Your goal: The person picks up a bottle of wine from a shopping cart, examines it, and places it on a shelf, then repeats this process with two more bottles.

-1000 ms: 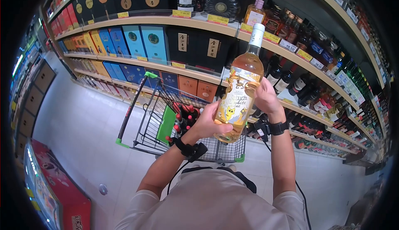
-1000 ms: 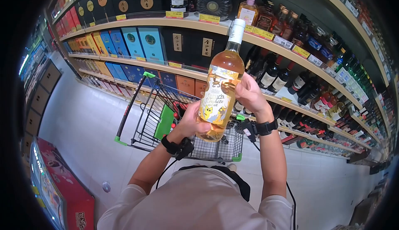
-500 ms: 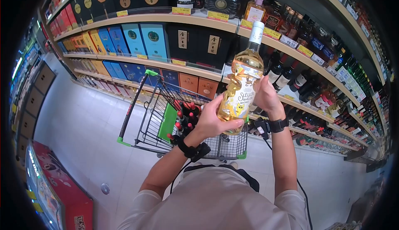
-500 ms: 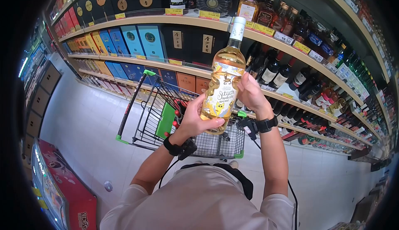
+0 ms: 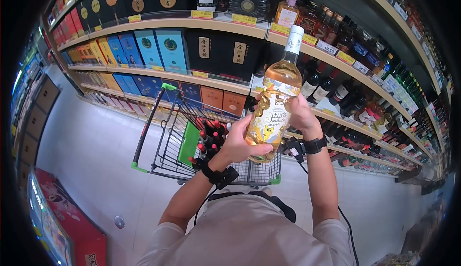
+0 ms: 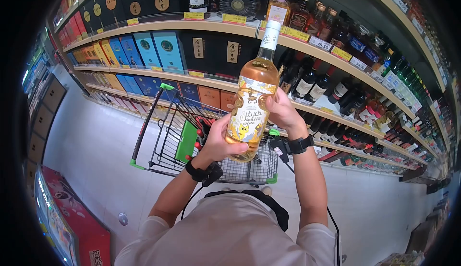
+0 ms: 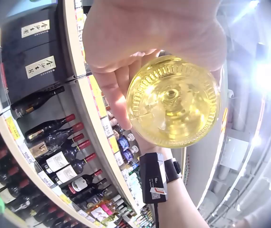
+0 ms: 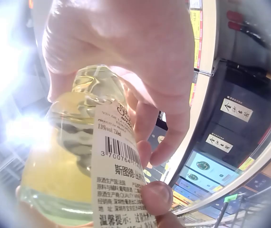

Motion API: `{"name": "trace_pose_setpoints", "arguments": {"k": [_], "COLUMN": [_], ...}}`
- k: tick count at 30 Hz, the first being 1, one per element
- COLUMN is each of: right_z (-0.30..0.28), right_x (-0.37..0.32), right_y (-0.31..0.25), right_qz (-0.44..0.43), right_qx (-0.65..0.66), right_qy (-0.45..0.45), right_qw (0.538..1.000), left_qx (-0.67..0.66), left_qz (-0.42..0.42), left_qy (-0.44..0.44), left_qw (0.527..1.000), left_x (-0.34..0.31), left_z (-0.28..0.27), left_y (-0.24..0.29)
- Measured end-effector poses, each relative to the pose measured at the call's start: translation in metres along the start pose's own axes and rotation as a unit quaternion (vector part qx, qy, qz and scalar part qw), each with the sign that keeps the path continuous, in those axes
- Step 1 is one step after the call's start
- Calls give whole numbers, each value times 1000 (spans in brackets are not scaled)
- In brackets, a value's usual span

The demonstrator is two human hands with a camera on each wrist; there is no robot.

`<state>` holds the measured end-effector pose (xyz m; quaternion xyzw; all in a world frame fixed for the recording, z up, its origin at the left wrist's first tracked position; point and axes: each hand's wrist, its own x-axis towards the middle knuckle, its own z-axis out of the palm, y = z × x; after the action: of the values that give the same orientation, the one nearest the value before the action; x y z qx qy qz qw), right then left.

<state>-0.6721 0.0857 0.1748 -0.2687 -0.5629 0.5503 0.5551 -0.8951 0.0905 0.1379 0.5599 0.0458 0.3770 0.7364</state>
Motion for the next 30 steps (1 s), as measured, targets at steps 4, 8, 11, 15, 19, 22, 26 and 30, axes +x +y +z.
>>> {"name": "trace_pose_setpoints", "arguments": {"k": [4, 8, 11, 15, 19, 22, 26, 30], "right_z": [0, 15, 10, -2, -7, -12, -21, -35], "right_x": [0, -1, -3, -5, -6, -7, -9, -11], "right_y": [-2, -17, -18, -10, -5, 4, 8, 20], "right_qz": [8, 14, 32, 41, 44, 39, 53, 48], "right_qx": [14, 53, 75, 77, 76, 106, 81, 61], "right_qy": [-20, -60, -65, -50, -53, -41, -7, 31], "right_qw": [1000, 997, 995, 995, 995, 993, 995, 997], "left_qx": [23, 114, 141, 105, 61, -3, -73, -57], "left_qz": [18, 61, 40, 6, -25, -28, -56, -52], "left_qy": [6, 1, -16, -6, 5, 4, -16, -27], "left_qw": [1000, 992, 989, 994, 998, 1000, 996, 997], "left_x": [1, 1, 2, 7, 8, 9, 9, 10], "left_z": [2, -1, 2, 9, 14, 10, 8, 5], "left_y": [-1, -10, -9, -9, -6, -16, -19, -21]}}
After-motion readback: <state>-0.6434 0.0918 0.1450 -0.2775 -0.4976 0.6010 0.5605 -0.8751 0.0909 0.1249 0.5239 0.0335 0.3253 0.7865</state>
